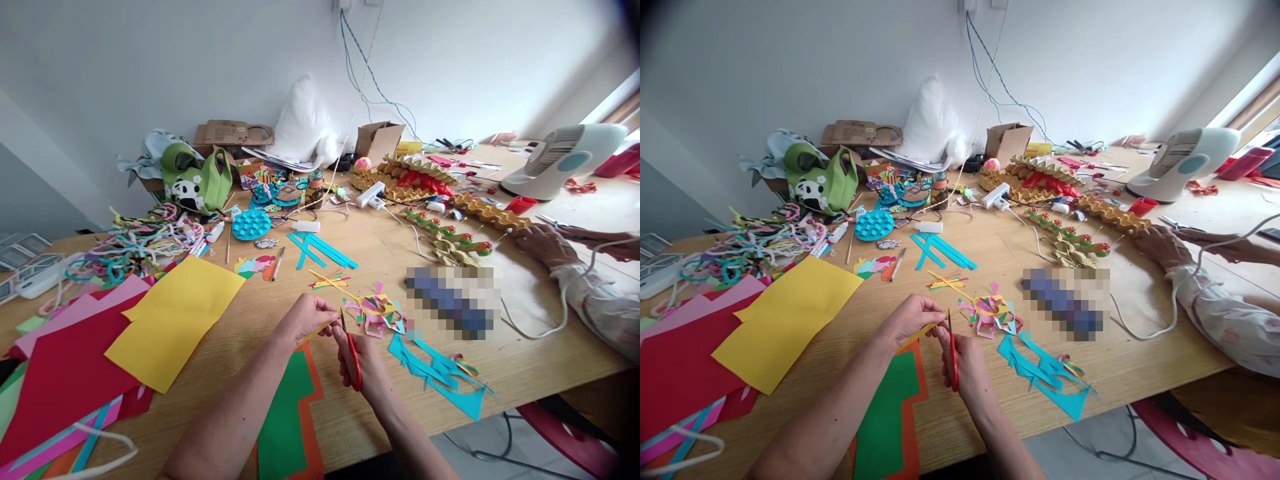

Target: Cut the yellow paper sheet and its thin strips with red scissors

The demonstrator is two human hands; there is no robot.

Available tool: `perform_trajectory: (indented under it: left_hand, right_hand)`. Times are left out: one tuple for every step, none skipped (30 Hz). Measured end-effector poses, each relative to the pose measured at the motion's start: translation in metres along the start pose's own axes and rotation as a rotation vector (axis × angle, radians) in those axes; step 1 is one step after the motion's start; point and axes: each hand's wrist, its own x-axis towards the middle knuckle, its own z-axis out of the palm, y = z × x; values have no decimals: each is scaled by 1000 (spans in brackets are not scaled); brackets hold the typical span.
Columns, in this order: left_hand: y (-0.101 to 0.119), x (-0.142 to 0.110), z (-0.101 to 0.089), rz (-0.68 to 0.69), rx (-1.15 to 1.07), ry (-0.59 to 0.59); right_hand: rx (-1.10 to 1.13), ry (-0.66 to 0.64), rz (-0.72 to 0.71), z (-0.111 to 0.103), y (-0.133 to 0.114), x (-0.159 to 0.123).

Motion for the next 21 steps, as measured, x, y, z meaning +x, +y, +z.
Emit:
perform_trajectory:
  left_hand:
    - [0, 0, -1, -6, 0, -5]
    - [-1, 1, -1, -14, 2, -7]
    - [-1, 1, -2, -23, 7, -6]
    - [-1, 1, -2, -31, 18, -5]
    - [-1, 1, -2, -36, 33, -6]
    - [-1, 2, -3, -38, 50, -8]
    - [-1, 2, -3, -37, 66, -12]
    - [-1, 2, -4, -36, 81, -13]
    - [-1, 3, -4, -35, 95, -9]
    - [-1, 3, -5, -33, 107, -3]
    - [-1, 3, -6, -31, 121, 6]
    - [-1, 3, -8, -27, 138, 17]
    - [-1, 3, -9, -20, 155, 31]
    - [0, 2, -11, -14, 174, 39]
    - [1, 1, -13, -8, 194, 44]
    - [2, 0, -14, -5, 214, 45]
    - [4, -1, -16, -3, 235, 41]
    - [6, -2, -18, -2, 255, 35]
    - [8, -3, -20, -1, 271, 30]
    - [9, -3, -23, 4, 279, 28]
    - [11, -4, -26, 10, 280, 26]
  right_hand:
    - [7, 1, 4, -1, -1, -1]
    - [11, 4, 7, -2, -2, -2]
    - [14, 8, 8, -3, -2, -3]
    - [15, 15, 6, -3, -2, -4]
    - [13, 24, 2, -3, -2, -5]
    - [10, 31, -6, -3, -1, -5]
    - [9, 38, -21, -3, -1, -6]
    - [14, 52, -40, -3, 0, -6]
    - [28, 72, -59, -4, 0, -6]
    - [49, 100, -72, -5, 0, -5]
    - [76, 136, -82, -6, -1, -3]
    - [105, 175, -99, -8, -2, -1]
    - [125, 210, -123, -11, -4, 2]
    - [135, 238, -178, -14, -6, 6]
    - [127, 240, -266, -17, -9, 10]
    - [96, 227, -347, -19, -12, 15]
    - [60, 215, -403, -21, -16, 19]
    - [41, 189, -428, -22, -20, 24]
    - [31, 162, -437, -22, -25, 28]
    - [21, 136, -436, -21, -31, 32]
    - [14, 112, -436, -20, -37, 35]
